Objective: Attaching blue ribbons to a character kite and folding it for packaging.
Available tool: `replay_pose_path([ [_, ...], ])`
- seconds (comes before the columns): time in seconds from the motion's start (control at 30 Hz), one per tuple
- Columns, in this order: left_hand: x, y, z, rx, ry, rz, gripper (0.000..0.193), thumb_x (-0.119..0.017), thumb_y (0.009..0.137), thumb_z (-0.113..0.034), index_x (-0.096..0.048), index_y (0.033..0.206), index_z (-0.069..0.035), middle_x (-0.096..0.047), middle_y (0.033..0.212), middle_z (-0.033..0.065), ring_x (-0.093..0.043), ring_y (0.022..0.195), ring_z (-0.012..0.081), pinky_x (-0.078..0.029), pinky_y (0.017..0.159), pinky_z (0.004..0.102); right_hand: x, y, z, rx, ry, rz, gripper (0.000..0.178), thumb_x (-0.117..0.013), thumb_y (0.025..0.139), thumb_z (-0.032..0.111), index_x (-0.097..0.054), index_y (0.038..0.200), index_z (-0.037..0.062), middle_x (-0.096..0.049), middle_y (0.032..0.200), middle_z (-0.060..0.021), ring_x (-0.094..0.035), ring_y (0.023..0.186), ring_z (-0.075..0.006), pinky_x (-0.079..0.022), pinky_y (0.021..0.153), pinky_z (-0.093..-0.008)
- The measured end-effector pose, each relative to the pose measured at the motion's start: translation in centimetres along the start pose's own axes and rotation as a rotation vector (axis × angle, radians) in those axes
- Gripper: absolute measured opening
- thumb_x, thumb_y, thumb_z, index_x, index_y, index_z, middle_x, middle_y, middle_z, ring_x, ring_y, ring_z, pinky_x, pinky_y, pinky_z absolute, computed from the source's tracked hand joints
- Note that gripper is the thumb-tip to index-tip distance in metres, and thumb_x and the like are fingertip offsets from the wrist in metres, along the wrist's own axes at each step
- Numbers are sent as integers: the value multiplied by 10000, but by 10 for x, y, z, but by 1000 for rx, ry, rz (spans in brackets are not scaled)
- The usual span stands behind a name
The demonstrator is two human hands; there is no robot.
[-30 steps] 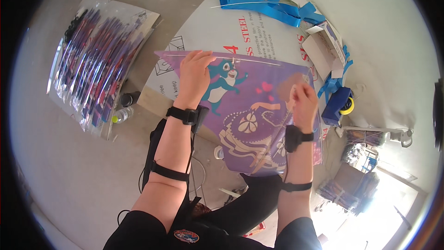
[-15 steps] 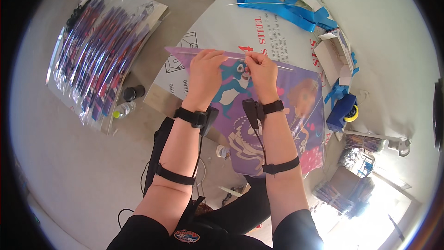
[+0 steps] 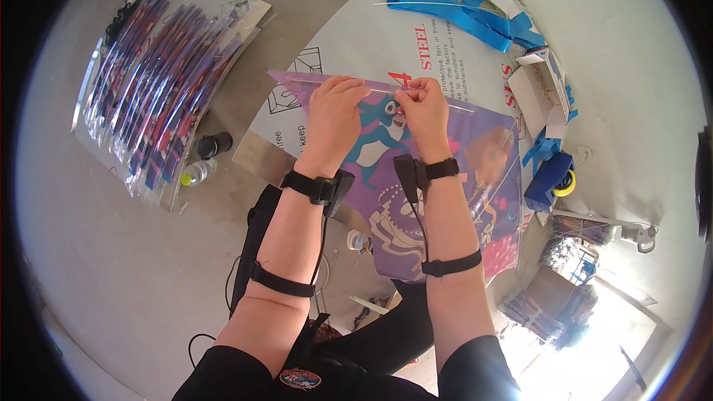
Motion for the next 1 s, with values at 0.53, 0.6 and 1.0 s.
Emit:
replay_pose_path([
  [0.53, -1, -1, -1, 15, 25, 23, 242, -511, 757, 59, -657, 935, -18, -654, 1052, 95, -556, 1075, 296, -439, 904, 399, 1, 8, -1, 32, -147, -27, 268, -684, 727, 54, -500, 913, 0, -634, 722, -67, -631, 584, -151, -498, 497, -265],
  [0.6, -1, -1, 0, 19, 26, 26, 242, -510, 758, 58, -657, 935, -18, -654, 1051, 95, -555, 1076, 297, -438, 905, 400, -1, 7, 1, -9, -141, -15, 267, -685, 722, 64, -502, 907, 1, -627, 724, -69, -631, 587, -158, -504, 507, -273],
  [1.0, 0, 0, 0, -12, 28, -10, 237, -509, 745, 68, -660, 912, -8, -660, 1025, 98, -565, 1051, 301, -455, 880, 392, -5, 10, 20, 41, -419, -35, 280, -727, 701, 119, -520, 858, 13, -615, 693, -73, -621, 542, -152, -500, 520, -276],
])
Point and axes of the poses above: each hand's wrist, its own y-axis towards the middle knuckle, its own x-axis out of the back of the hand, z = x × y, the point moved 7 cm from there along y, towards the middle knuckle
